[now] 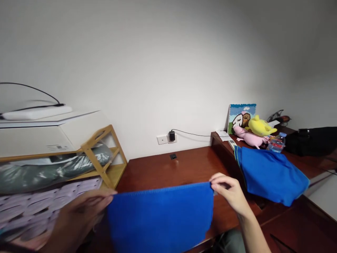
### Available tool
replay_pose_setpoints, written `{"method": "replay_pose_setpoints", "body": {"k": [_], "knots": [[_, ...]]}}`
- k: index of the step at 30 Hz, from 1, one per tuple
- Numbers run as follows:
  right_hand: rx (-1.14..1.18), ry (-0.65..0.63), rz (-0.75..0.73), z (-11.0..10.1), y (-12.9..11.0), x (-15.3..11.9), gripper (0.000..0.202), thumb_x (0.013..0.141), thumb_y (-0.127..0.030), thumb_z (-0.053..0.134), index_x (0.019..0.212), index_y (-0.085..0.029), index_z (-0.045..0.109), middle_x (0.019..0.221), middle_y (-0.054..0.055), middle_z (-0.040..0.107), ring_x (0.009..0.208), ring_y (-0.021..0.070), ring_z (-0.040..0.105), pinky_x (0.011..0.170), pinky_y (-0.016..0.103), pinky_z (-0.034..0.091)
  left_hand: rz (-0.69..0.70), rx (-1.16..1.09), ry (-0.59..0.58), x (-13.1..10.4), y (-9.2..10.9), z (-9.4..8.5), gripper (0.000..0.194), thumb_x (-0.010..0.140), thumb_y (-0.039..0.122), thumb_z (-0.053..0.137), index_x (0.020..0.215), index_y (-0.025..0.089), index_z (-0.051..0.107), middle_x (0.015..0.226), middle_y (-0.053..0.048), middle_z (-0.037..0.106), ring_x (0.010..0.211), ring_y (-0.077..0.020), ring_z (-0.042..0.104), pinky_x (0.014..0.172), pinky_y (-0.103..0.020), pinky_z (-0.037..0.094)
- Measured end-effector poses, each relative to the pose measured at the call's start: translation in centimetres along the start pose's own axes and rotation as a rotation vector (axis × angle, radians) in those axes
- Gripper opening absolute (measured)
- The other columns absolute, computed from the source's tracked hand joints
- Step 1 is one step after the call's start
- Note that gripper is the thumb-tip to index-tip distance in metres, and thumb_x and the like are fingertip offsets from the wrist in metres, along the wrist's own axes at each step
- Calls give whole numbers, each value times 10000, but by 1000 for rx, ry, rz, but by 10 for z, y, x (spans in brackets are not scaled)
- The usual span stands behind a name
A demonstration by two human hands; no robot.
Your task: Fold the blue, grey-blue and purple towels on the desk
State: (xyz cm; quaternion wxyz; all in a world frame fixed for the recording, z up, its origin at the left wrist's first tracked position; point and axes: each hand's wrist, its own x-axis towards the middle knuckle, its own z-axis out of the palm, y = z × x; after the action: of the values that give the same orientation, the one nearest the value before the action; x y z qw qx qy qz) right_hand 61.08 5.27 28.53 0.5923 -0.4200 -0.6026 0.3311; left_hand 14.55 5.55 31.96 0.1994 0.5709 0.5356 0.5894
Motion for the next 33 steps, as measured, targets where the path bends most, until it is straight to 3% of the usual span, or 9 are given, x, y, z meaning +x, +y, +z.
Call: {"method": "replay_pose_setpoints", "body": {"k": [3, 6, 10, 13, 20, 23, 26, 29, 33], "knots": [[-53, 4, 117, 24, 66, 39, 387, 796, -597, 854, 954, -244, 841, 1026, 108, 803, 897, 268, 740, 785, 378, 615, -130, -73, -149, 41, -56, 43, 403, 677, 570, 855, 859, 218, 780, 908, -80, 843, 893, -263, 802, 852, -365, 671], [-205, -40, 206, 60, 148, 70, 477, 853, -648, 736, 992, -201, 828, 1024, 124, 817, 933, 284, 756, 866, 413, 610, -165, 32, -217, 63, -133, 92, 387, 695, 571, 762, 814, 203, 761, 881, -96, 841, 876, -266, 802, 830, -367, 659], [-446, -57, 288, 101, 238, 88, 345, 943, -492, 626, 941, -204, 815, 1034, 123, 823, 1017, 291, 766, 989, 433, 574, -216, 206, -255, 63, -223, 140, 255, 711, 494, 661, 682, 245, 707, 763, -61, 820, 795, -263, 800, 767, -361, 641], [-504, -52, 289, 115, 274, 94, 289, 961, -378, 587, 979, -198, 814, 1098, 137, 811, 1106, 294, 743, 1068, 441, 528, -211, 262, -262, 59, -261, 158, 199, 756, 432, 605, 703, 259, 687, 790, -45, 822, 843, -255, 806, 780, -331, 622], [-621, -14, 233, 118, 304, 102, 360, 994, -239, 454, 1095, -200, 797, 1176, 128, 764, 1152, 273, 683, 1091, 401, 490, -95, 386, -259, 61, -296, 179, 267, 913, 406, 490, 901, 266, 717, 935, -50, 824, 898, -226, 776, 829, -304, 584], [-743, -17, 222, 118, 303, 97, 405, 1034, -267, 410, 1186, -212, 782, 1218, 133, 725, 1143, 286, 648, 1068, 411, 481, -32, 440, -244, 61, -300, 183, 303, 951, 386, 464, 952, 264, 742, 950, -66, 813, 908, -235, 750, 885, -338, 579], [-1000, -47, 210, 123, 292, 94, 446, 1046, -227, 377, 1289, -243, 752, 1318, 134, 688, 1189, 297, 611, 1075, 442, 454, 34, 467, -234, 57, -298, 185, 354, 975, 350, 435, 1035, 247, 768, 1080, -101, 814, 1063, -270, 728, 1017, -403, 557], [-1078, -117, 71, 150, 275, 92, 515, 1010, -138, 375, 1400, -244, 695, 1451, 127, 644, 1336, 297, 549, 1170, 472, 390, 153, 505, -261, 46, -289, 195, 417, 984, 282, 405, 1157, 211, 777, 1303, -125, 771, 1268, -296, 665, 1160, -472, 484], [-934, -324, -71, 218, 265, 81, 540, 1033, -214, 394, 1542, -200, 575, 1561, 114, 588, 1451, 255, 510, 1257, 432, 342, 394, 651, -444, 25, -278, 223, 489, 997, 222, 373, 1326, 176, 731, 1443, -130, 705, 1380, -284, 615, 1224, -487, 437]]}}
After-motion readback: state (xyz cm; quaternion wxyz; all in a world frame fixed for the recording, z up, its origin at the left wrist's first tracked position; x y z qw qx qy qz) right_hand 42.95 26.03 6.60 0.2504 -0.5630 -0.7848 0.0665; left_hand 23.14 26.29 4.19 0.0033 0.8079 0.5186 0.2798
